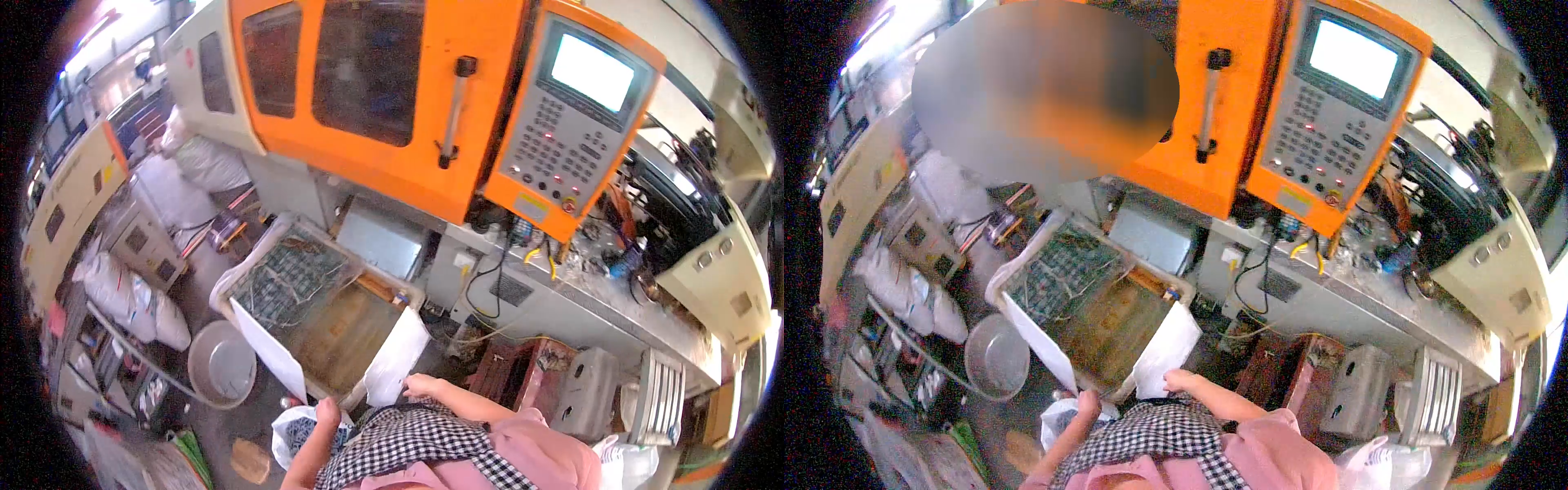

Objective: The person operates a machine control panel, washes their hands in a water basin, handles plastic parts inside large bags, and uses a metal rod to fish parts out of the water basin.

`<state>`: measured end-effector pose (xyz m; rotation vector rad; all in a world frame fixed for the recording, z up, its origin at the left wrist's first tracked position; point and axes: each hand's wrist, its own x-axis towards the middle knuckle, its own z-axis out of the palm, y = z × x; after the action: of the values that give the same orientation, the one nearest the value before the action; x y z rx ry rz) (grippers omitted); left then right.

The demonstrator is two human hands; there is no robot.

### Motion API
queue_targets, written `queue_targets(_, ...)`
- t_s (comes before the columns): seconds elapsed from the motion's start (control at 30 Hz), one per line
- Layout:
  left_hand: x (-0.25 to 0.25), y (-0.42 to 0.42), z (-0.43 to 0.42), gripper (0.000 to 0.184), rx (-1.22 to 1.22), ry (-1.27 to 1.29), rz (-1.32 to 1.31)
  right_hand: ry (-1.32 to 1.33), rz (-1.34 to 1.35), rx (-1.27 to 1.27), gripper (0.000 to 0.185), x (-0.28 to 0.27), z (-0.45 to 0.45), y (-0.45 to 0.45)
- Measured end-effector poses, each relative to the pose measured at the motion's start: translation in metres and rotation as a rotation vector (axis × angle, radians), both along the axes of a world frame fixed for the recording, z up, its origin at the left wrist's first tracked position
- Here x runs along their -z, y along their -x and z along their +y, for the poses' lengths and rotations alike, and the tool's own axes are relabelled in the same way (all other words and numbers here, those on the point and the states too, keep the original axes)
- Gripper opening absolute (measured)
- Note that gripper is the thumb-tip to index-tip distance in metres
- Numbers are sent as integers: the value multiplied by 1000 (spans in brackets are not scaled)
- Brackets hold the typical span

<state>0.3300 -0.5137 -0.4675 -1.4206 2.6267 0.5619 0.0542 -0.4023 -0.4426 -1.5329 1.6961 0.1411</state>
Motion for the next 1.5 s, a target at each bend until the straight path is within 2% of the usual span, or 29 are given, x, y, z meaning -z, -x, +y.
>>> queue_targets(0.07,3,3,0,16,19,10,-2,31,25,26,37,1,3,-3)
queue_targets(0.13,1,4,0,16,-95,-65,4,25,-11,-16,36,2,4,-4)
queue_targets(0.23,22,-3,-7,17,-43,-65,-66,40,-17,29,35,-8,8,-8)
queue_targets(0.3,12,-2,-7,17,-10,-40,-107,48,-19,44,35,-7,9,-8)
queue_targets(0.37,0,-5,-4,16,-66,-66,-12,39,-29,89,37,-6,12,-9)
queue_targets(0.5,5,-7,-2,15,-94,-68,-19,58,-46,80,38,-1,17,-6)
queue_targets(0.7,-8,-3,11,15,42,-51,-26,20,-29,70,36,8,20,-6)
queue_targets(0.77,-12,1,16,14,-118,-85,-26,57,-21,31,36,6,20,-6)
queue_targets(0.8,-14,0,16,14,-122,-86,-27,57,-22,27,36,4,20,-7)
queue_targets(0.87,-17,-3,16,13,-9,-71,41,4,-43,74,38,2,20,-10)
queue_targets(0.9,-15,-5,11,11,75,-55,-5,1,-47,66,38,2,18,-10)
queue_targets(0.97,-8,-1,-1,11,-174,-110,98,40,-11,53,41,5,14,-13)
queue_targets(1.0,-6,-5,-9,14,50,20,-102,31,-22,34,41,8,11,-14)
queue_targets(1.03,-23,-2,-8,13,-42,57,86,58,-45,35,41,8,7,-14)
queue_targets(1.07,-36,1,-10,10,-20,146,65,79,-73,31,41,9,5,-16)
queue_targets(1.1,-66,11,-10,8,-81,106,70,133,-121,48,40,7,2,-20)
queue_targets(1.13,-64,10,-15,8,10,166,99,180,-170,64,40,5,-2,-24)
queue_targets(1.17,-78,18,-17,9,-74,96,99,168,-232,60,39,4,-10,-28)
queue_targets(1.2,-109,24,-7,10,-111,111,271,154,-294,60,38,5,-18,-35)
queue_targets(1.23,-127,31,-4,9,-107,89,228,120,-394,85,39,0,-25,-43)
queue_targets(1.27,-140,37,-3,16,-64,-15,44,90,-486,117,41,-10,-32,-50)
queue_targets(1.3,-143,38,5,16,-49,69,214,-32,-615,266,43,-24,-37,-61)
queue_targets(1.33,-152,44,11,12,-31,116,214,-157,-736,422,46,-42,-41,-71)
queue_targets(1.37,-161,49,17,14,-40,92,172,-261,-776,413,47,-60,-46,-75)
queue_targets(1.47,-186,59,32,15,3,73,127,-376,-1118,542,51,-38,-54,-95)
queue_targets(1.5,-191,60,35,15,61,87,130,-386,-1119,540,51,-39,-53,-99)
